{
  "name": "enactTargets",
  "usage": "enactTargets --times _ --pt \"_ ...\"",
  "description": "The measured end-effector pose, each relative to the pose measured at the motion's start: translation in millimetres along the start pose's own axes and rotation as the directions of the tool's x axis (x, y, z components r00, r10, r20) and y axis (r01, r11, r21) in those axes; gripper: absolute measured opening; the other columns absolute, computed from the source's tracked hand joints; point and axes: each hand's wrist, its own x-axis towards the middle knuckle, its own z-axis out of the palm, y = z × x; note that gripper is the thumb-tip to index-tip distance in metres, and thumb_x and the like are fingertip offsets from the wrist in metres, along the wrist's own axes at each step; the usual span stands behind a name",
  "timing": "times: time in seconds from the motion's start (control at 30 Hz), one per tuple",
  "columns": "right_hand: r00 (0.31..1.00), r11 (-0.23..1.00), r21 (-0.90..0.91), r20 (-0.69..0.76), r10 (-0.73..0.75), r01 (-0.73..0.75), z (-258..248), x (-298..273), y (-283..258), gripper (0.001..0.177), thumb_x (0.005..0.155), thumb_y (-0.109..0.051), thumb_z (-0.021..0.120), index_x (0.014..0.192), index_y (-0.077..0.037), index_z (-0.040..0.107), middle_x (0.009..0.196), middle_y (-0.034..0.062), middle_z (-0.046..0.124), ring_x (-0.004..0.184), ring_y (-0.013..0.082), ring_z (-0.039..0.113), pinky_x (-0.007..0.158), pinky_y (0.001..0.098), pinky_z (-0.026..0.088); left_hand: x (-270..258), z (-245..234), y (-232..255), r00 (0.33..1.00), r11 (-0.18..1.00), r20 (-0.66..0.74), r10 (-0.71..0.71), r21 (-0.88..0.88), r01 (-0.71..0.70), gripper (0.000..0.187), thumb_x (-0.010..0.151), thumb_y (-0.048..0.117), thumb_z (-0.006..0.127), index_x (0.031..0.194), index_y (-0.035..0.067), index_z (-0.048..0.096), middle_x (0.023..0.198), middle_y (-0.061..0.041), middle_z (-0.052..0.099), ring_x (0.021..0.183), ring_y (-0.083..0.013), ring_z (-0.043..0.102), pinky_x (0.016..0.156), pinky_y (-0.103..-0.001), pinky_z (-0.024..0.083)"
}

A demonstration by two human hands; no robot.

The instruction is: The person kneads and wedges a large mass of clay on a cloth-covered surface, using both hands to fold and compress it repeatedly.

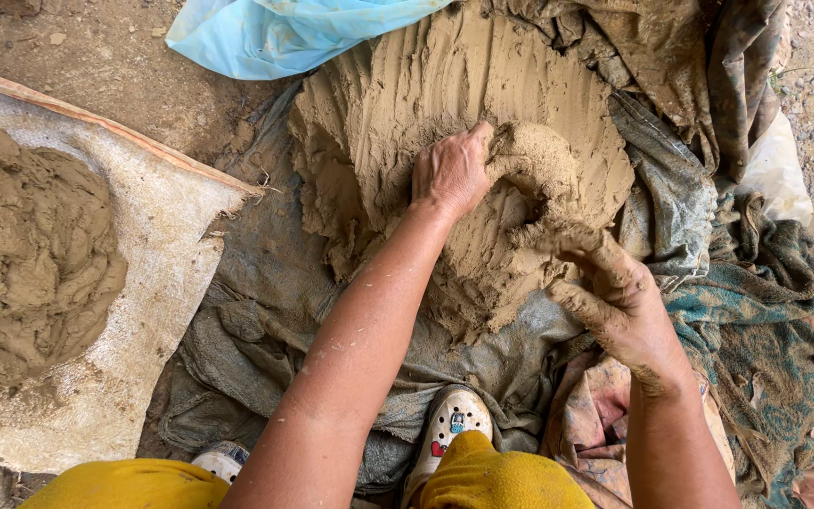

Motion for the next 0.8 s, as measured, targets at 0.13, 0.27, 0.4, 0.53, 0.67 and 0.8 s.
enactTargets --times 0.13,0.27,0.4,0.53,0.67,0.8 --pt "0.979 0.891 -0.419 -0.026 -0.203 0.174 1 6 -14 0.03 0.091 0.007 0.066 0.12 0.001 0.07 0.149 0.0147 0.052 0.138 0.026 0.05 0.115 0.0396 0.042 0 1 0 1.0 1.0 0.007 -0.008 0.011 0.008 0.019 0.097 0.001 0.047 0.106 0.014 0.057 0.068 0.0 0.057 0.059 -0.0139 0.058 0.053 -0.034 0.054" --pt "0.969 0.972 -0.173 -0.162 -0.185 0.156 5 7 -9 0.023 0.087 0.0 0.072 0.109 -0.002 0.072 0.154 0.0102 0.05 0.136 0.0203 0.055 0.108 0.0332 0.048 0 1 0 1.0 1.0 0.014 -0.009 0.009 0.009 0.017 0.097 0.002 0.048 0.105 0.013 0.057 0.069 0.0 0.056 0.06 -0.0137 0.058 0.053 -0.033 0.055" --pt "0.92 0.995 0.096 -0.391 0.036 0.002 5 9 7 0.028 0.08 0.009 0.072 0.104 -0.006 0.069 0.147 0.0089 0.056 0.116 0.0179 0.059 0.094 0.0319 0.055 -1 0 0 1.0 1.0 -0.02 0.005 0.007 -0.005 0.016 0.098 0.002 0.047 0.103 0.013 0.057 0.068 0.0 0.056 0.06 -0.0132 0.058 0.052 -0.032 0.053" --pt "0.937 1.0 -0.027 -0.349 -0.009 0.0 2 11 7 0.05 0.069 0.02 0.072 0.111 -0.004 0.062 0.118 0.005 0.069 0.128 0.0106 0.061 0.101 0.0278 0.055 1 -1 1 1.0 0.999 -0.002 0.004 0.04 -0.004 0.015 0.097 0.002 0.047 0.104 0.012 0.056 0.069 0.0 0.056 0.06 -0.0132 0.058 0.051 -0.032 0.053" --pt "0.92 0.986 0.157 -0.375 0.116 -0.06 3 11 6 0.065 0.075 0.012 0.073 0.134 -0.011 0.061 0.102 0.0001 0.068 0.097 0.0115 0.068 0.079 0.0252 0.056 -2 -2 1 1.0 1.0 0.025 -0.014 0.012 0.014 0.014 0.101 0.004 0.045 0.104 0.012 0.056 0.07 0.0 0.055 0.061 -0.0138 0.058 0.053 -0.032 0.053" --pt "0.959 0.992 0.125 -0.282 0.031 0.005 -3 8 9 0.053 0.093 0.006 0.073 0.144 -0.006 0.061 0.105 0.0012 0.066 0.097 0.0101 0.063 0.086 0.0223 0.053 0 2 -2 1.0 1.0 -0.011 0.008 0.02 -0.007 0.016 0.1 0.003 0.045 0.104 0.013 0.057 0.069 -0.001 0.057 0.061 -0.0134 0.058 0.054 -0.032 0.054"
